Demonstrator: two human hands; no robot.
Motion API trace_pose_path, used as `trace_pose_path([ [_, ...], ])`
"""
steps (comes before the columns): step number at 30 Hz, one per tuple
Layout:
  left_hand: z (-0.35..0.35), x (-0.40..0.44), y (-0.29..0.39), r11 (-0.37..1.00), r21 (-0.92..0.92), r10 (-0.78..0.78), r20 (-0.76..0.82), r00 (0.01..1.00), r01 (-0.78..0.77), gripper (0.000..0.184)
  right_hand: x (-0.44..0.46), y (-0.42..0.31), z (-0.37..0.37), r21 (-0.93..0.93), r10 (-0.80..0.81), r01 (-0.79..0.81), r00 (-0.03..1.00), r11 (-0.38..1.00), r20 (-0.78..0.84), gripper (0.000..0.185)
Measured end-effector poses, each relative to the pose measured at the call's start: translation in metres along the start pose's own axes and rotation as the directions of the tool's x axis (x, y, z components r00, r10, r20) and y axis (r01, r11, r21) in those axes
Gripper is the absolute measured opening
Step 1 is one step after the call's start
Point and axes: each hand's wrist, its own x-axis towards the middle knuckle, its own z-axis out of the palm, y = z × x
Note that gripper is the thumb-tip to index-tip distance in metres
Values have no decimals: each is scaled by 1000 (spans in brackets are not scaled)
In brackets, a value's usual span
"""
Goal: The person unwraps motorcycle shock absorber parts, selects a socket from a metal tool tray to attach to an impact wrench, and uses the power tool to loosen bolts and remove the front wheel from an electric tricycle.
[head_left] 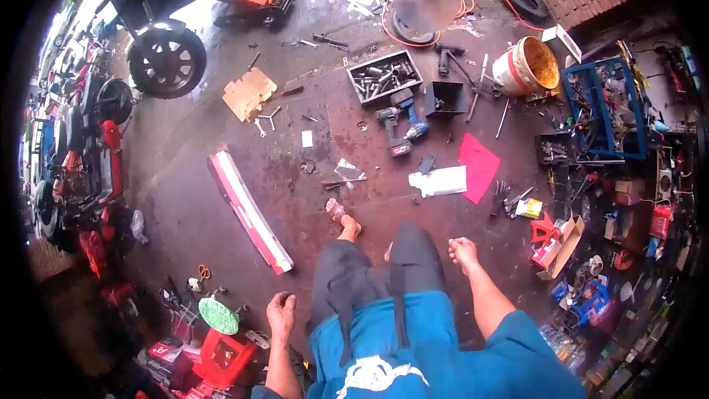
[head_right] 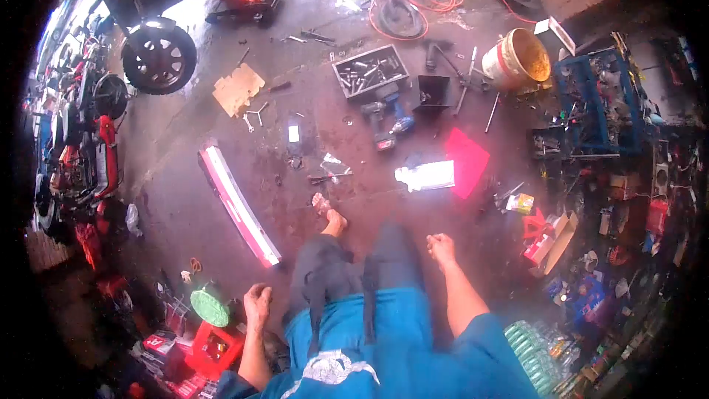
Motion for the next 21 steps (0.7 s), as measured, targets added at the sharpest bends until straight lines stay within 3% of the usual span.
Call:
trace_pose_path([
  [2, 8, 38, 25, 995, -75, -71, 23, 997, 73, 27, 23, -14, 27, -76, 15, -17, 999, 997, -35, 18],
  [4, 31, 76, 46, 998, -44, -53, 47, 997, 55, 26, 64, -37, 57, -312, -172, 144, 983, 939, -66, 27],
  [6, 68, 114, 52, 999, 42, -12, 74, 997, 9, 26, 114, -60, 96, -539, -348, 280, 937, 794, -26, 35],
  [7, 89, 127, 88, 992, -17, -120, 115, 986, 123, 25, 132, -80, 118, -557, -318, 266, 948, 787, 3, 39],
  [8, 112, 154, 77, 999, 8, -40, 140, 989, 39, 24, 162, -107, 143, -575, -302, 265, 953, 774, 32, 43],
  [12, 198, 241, 72, 999, 48, -3, 199, 980, -6, 24, 320, -145, 227, -780, -466, 346, 881, 521, 80, 52],
  [16, 258, 303, 60, 993, 72, 73, 256, 964, -94, 22, 442, -173, 286, -843, -447, 212, 894, 494, -37, 68],
  [17, 267, 313, 74, 991, 128, 2, 277, 961, -39, 23, 464, -178, 297, -845, -421, 174, 905, 505, -65, 70],
  [18, 276, 320, 66, 989, 108, 67, 278, 958, -100, 24, 483, -179, 307, -853, -407, 142, 909, 502, -88, 71],
  [21, 290, 337, 62, 992, 118, 10, 326, 945, -51, 26, 519, -183, 326, -846, -398, 61, 899, 530, -185, 72],
])
